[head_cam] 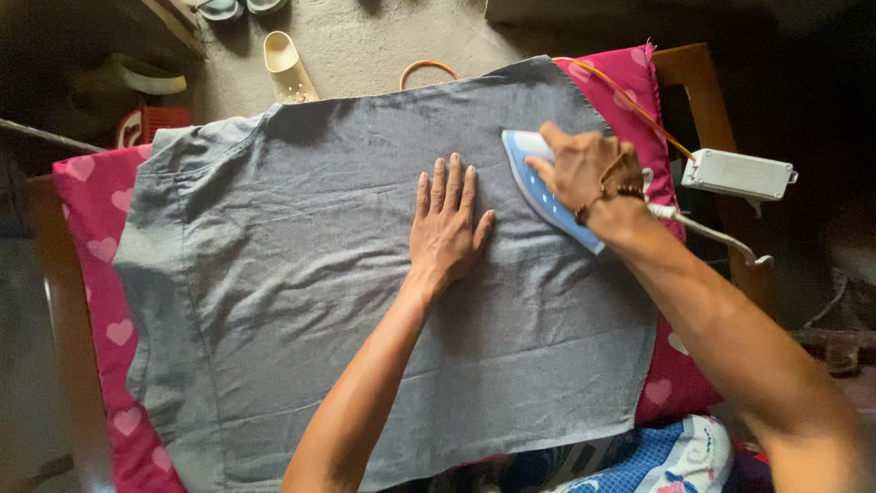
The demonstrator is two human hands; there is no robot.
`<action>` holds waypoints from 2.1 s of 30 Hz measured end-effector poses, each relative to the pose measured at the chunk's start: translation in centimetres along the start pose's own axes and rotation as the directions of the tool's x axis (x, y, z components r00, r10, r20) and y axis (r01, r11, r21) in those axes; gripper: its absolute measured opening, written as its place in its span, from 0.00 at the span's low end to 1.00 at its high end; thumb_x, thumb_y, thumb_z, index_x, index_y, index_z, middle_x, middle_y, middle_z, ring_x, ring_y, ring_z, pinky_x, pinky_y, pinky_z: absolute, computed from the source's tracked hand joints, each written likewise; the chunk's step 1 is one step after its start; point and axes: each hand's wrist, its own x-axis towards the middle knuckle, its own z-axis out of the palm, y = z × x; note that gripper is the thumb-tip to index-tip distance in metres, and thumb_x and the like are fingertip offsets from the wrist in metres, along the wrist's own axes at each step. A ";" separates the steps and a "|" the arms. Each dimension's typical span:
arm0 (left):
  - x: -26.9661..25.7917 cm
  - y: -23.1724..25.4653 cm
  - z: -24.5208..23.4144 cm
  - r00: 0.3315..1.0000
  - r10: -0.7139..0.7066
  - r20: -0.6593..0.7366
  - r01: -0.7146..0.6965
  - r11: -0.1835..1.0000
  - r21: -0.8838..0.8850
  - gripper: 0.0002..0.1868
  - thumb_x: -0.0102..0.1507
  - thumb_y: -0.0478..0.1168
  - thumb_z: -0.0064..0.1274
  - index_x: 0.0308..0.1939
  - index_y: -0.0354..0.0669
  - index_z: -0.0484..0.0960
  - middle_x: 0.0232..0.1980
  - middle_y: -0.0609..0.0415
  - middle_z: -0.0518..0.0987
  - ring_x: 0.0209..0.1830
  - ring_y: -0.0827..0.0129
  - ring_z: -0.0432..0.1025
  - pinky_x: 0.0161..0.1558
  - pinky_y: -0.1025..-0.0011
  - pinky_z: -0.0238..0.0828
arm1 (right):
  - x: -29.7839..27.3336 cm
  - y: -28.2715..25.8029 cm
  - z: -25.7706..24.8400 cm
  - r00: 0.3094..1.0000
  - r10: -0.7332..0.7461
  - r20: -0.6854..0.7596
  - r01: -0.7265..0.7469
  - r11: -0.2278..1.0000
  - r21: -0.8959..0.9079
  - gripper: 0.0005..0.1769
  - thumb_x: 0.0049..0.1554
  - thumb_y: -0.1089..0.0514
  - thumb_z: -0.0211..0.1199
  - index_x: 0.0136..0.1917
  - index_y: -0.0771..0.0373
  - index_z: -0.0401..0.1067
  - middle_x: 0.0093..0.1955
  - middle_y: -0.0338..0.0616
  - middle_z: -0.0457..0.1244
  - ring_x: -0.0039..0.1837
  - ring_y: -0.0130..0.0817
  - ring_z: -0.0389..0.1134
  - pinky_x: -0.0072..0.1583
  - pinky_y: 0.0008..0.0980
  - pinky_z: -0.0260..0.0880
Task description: The person irons a gray button-up shirt on a low table covered with a pink heart-patterned cloth. They smooth the fabric with one hand while using a blue and white iron with the other, then flip the shirt to iron the other side.
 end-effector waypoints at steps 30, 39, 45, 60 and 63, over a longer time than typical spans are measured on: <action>-11.8 -2.1 -3.7 1.000 -0.005 0.019 0.004 0.998 0.067 0.36 0.69 0.56 0.47 0.73 0.36 0.65 0.80 0.37 0.56 0.82 0.49 0.47 0.79 0.52 0.37 | -10.4 3.7 3.2 0.996 -0.093 0.010 0.090 0.981 0.171 0.27 0.52 0.30 0.65 0.60 0.42 0.75 0.48 0.55 0.71 0.49 0.59 0.73 0.49 0.54 0.74; -18.3 -11.3 -8.1 0.983 -0.144 -0.117 0.157 0.981 0.113 0.40 0.69 0.60 0.48 0.76 0.35 0.63 0.81 0.34 0.54 0.83 0.47 0.47 0.80 0.51 0.38 | -10.0 -7.1 3.5 0.933 -0.324 -0.160 0.320 0.946 -0.049 0.25 0.59 0.35 0.65 0.64 0.48 0.74 0.40 0.53 0.71 0.43 0.52 0.74 0.44 0.50 0.74; -22.2 -17.0 -10.5 0.964 -0.237 -0.123 0.259 0.940 0.220 0.41 0.69 0.62 0.47 0.77 0.36 0.62 0.81 0.34 0.53 0.83 0.44 0.45 0.79 0.50 0.37 | -5.8 -12.5 1.0 0.960 -0.278 0.033 0.263 0.936 0.234 0.29 0.51 0.33 0.67 0.63 0.41 0.73 0.45 0.52 0.70 0.43 0.49 0.75 0.44 0.48 0.75; -25.5 -20.4 -11.9 0.891 -0.340 -0.300 0.329 0.940 -0.089 0.33 0.74 0.48 0.43 0.78 0.31 0.59 0.81 0.35 0.54 0.82 0.43 0.50 0.78 0.48 0.46 | -4.7 -36.9 0.7 0.657 -0.753 -0.018 0.752 0.655 0.075 0.23 0.53 0.39 0.66 0.59 0.45 0.72 0.42 0.48 0.70 0.45 0.52 0.73 0.43 0.51 0.73; -25.7 -22.7 -13.5 0.817 -0.448 -0.363 0.462 0.885 -0.052 0.26 0.74 0.46 0.44 0.74 0.39 0.64 0.77 0.42 0.63 0.77 0.49 0.59 0.75 0.49 0.52 | -6.4 -37.7 0.7 0.663 -0.742 0.099 0.738 0.670 0.074 0.23 0.52 0.38 0.66 0.60 0.41 0.72 0.44 0.49 0.69 0.47 0.54 0.73 0.43 0.51 0.73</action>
